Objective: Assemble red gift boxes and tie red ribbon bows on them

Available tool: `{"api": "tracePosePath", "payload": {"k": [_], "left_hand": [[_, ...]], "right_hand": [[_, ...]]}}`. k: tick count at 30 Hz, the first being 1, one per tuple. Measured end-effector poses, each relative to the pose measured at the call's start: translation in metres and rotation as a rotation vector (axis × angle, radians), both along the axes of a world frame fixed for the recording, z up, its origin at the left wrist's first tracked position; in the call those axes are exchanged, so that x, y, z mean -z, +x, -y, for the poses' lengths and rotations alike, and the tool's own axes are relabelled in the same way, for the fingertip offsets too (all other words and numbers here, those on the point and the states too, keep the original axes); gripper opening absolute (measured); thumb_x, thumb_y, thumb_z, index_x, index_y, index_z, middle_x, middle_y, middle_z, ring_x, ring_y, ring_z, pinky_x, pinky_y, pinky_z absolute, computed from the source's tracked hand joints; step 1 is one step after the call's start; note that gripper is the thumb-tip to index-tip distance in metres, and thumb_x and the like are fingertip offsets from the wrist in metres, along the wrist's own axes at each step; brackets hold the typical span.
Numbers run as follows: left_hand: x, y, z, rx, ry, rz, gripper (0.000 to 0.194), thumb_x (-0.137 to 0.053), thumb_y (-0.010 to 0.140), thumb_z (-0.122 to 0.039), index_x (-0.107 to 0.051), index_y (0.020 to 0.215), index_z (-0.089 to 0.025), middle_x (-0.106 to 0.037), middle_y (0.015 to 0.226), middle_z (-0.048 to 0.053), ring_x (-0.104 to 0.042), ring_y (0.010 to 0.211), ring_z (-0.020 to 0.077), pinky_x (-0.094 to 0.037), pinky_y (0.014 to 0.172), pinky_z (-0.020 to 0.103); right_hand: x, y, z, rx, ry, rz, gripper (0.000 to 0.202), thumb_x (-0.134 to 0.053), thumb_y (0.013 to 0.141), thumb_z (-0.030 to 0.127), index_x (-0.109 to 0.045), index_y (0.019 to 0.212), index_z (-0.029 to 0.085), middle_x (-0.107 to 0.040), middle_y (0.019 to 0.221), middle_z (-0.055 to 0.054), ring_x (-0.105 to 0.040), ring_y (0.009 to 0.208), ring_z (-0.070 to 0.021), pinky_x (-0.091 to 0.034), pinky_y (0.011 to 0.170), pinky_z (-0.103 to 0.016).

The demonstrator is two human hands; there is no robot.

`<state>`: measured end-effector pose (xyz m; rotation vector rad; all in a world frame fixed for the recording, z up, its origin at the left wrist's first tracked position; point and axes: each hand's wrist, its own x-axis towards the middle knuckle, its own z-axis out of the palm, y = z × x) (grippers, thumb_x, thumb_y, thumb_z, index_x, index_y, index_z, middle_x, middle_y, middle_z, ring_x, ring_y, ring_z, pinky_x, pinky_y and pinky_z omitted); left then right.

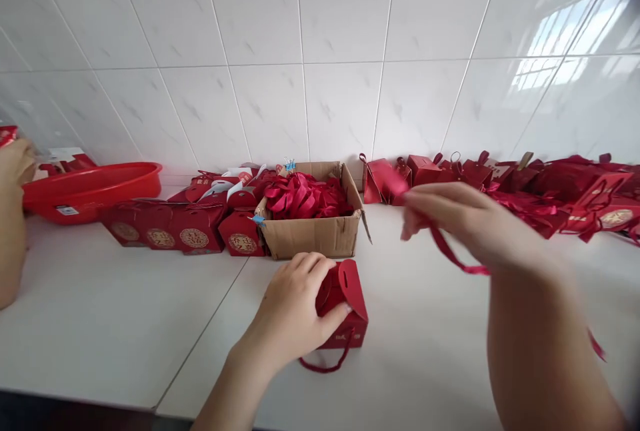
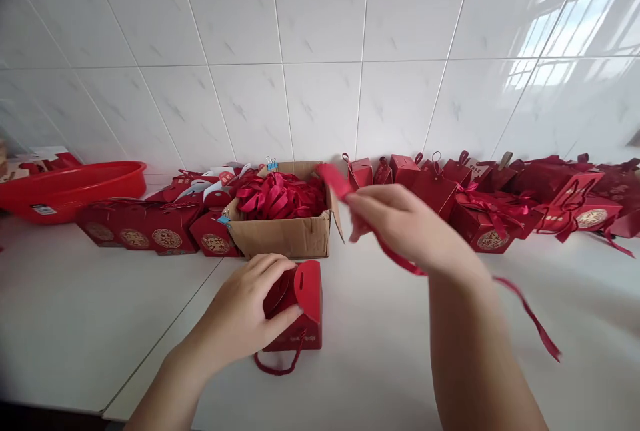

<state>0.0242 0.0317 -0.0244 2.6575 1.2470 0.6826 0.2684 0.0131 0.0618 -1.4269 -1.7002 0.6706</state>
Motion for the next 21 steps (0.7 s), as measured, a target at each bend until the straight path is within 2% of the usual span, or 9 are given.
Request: {"api": "tracePosePath", "payload": {"k": [3, 6, 11, 17, 21], "left_hand": [[-0.001, 0.004, -0.003, -0.062, 0.034, -0.034, 0.032, -0.059, 0.080, -0.044, -0.060, 0.102, -0.021, -0.060, 0.103, 0.009, -0.057, 0.098, 0.0294, -0.050, 0.081, 0.047], [-0.003, 0.002, -0.007, -0.025, -0.019, -0.049, 0.035, -0.060, 0.079, -0.045, -0.060, 0.107, -0.022, -0.058, 0.105, 0.009, -0.057, 0.097, 0.0287, -0.051, 0.081, 0.046], [0.005, 0.001, -0.008, -0.002, -0.107, 0.055, 0.027, -0.057, 0.083, -0.038, -0.058, 0.107, -0.024, -0.054, 0.108, 0.008, -0.056, 0.100, 0.0262, -0.050, 0.084, 0.042], [0.019, 0.007, -0.007, -0.023, -0.156, 0.218, 0.030, -0.053, 0.085, -0.029, -0.055, 0.115, -0.024, -0.050, 0.114, 0.010, -0.051, 0.109, 0.0267, -0.047, 0.094, 0.044], [0.020, 0.007, -0.008, -0.006, -0.168, 0.248, 0.032, -0.055, 0.084, -0.028, -0.057, 0.116, -0.025, -0.051, 0.112, 0.010, -0.052, 0.109, 0.0278, -0.048, 0.093, 0.045]], "right_hand": [[0.003, -0.020, -0.018, -0.356, -0.278, 0.142, 0.037, -0.051, 0.085, 0.046, -0.053, 0.062, 0.017, -0.060, 0.062, -0.002, -0.056, 0.062, -0.0140, -0.043, 0.063, -0.026], [0.010, -0.014, -0.032, -0.515, -0.444, 0.229, 0.032, -0.051, 0.086, 0.038, -0.053, 0.062, 0.016, -0.055, 0.060, 0.000, -0.051, 0.058, -0.0122, -0.041, 0.057, -0.025], [0.017, -0.009, -0.039, -0.584, -0.531, 0.318, 0.030, -0.046, 0.086, 0.026, -0.057, 0.061, 0.015, -0.054, 0.060, 0.000, -0.045, 0.055, -0.0103, -0.037, 0.055, -0.024], [0.018, -0.011, -0.046, -0.694, -0.554, 0.180, 0.031, -0.045, 0.085, 0.023, -0.060, 0.059, 0.014, -0.055, 0.058, -0.001, -0.044, 0.056, -0.0112, -0.039, 0.063, -0.026], [0.019, -0.010, -0.047, -0.670, -0.602, 0.203, 0.030, -0.045, 0.083, 0.020, -0.061, 0.059, 0.013, -0.055, 0.057, -0.001, -0.043, 0.056, -0.0111, -0.039, 0.062, -0.026]]}}
